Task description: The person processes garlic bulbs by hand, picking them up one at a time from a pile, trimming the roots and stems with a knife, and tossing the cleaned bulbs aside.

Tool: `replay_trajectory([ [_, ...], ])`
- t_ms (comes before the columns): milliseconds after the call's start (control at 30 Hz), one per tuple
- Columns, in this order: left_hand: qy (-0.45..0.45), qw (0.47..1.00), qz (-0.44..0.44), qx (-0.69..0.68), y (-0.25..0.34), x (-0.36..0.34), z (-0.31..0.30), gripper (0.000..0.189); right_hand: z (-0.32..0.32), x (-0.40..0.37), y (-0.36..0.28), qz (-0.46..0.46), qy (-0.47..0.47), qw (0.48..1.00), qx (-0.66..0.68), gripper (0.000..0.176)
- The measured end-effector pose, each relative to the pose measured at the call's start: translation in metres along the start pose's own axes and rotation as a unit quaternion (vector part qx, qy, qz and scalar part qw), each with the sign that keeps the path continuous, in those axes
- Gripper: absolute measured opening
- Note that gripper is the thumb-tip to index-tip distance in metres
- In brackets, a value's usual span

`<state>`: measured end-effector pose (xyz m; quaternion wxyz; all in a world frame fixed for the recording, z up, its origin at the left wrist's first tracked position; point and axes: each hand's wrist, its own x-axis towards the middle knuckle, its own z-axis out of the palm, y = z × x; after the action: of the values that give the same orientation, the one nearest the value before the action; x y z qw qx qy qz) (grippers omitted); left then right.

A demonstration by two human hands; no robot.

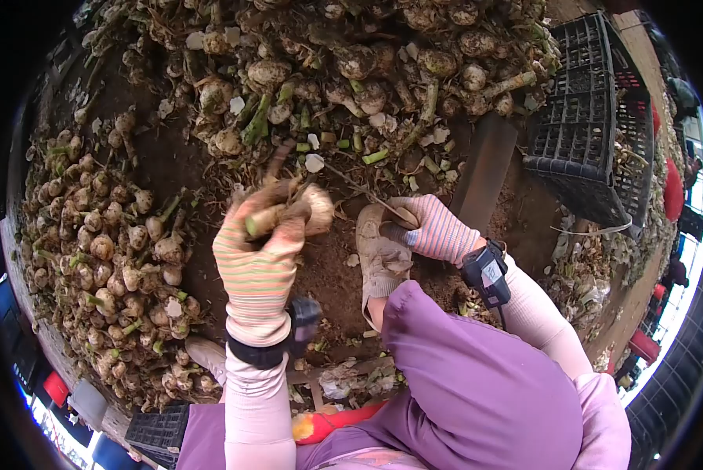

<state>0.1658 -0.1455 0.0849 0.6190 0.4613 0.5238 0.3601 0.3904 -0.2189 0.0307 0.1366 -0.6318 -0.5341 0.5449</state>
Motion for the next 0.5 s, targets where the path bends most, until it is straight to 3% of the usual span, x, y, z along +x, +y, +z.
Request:
replay_trajectory([
  [33,0.000,1.000,0.002,0.002,0.002,-0.001,0.000,0.026,0.002,0.003,-0.002,0.016,-0.017,1.000,0.019,0.031],
  [100,0.003,0.951,-0.179,-0.254,0.003,-0.004,-0.002,0.026,-0.001,0.005,-0.014,0.003,-0.020,0.999,0.029,0.033],
  [133,-0.024,0.957,-0.150,-0.247,-0.002,-0.008,-0.004,0.026,-0.004,0.005,-0.023,-0.006,-0.024,0.999,0.037,0.034],
  [233,-0.111,0.947,-0.208,-0.217,-0.004,-0.013,0.001,0.036,-0.005,0.008,-0.035,-0.037,-0.027,0.996,0.082,0.036],
  [267,-0.155,0.950,-0.190,-0.191,-0.006,-0.012,0.003,0.044,-0.009,0.010,-0.045,-0.041,-0.042,0.998,0.011,0.036],
  [400,-0.117,0.954,-0.170,-0.217,-0.025,-0.024,-0.006,0.058,-0.015,0.007,-0.054,-0.099,-0.023,0.988,-0.115,0.037],
  [500,-0.195,0.966,-0.118,-0.123,-0.026,-0.018,-0.020,0.058,-0.018,0.002,-0.055,-0.146,0.009,0.981,-0.124,0.034],
])
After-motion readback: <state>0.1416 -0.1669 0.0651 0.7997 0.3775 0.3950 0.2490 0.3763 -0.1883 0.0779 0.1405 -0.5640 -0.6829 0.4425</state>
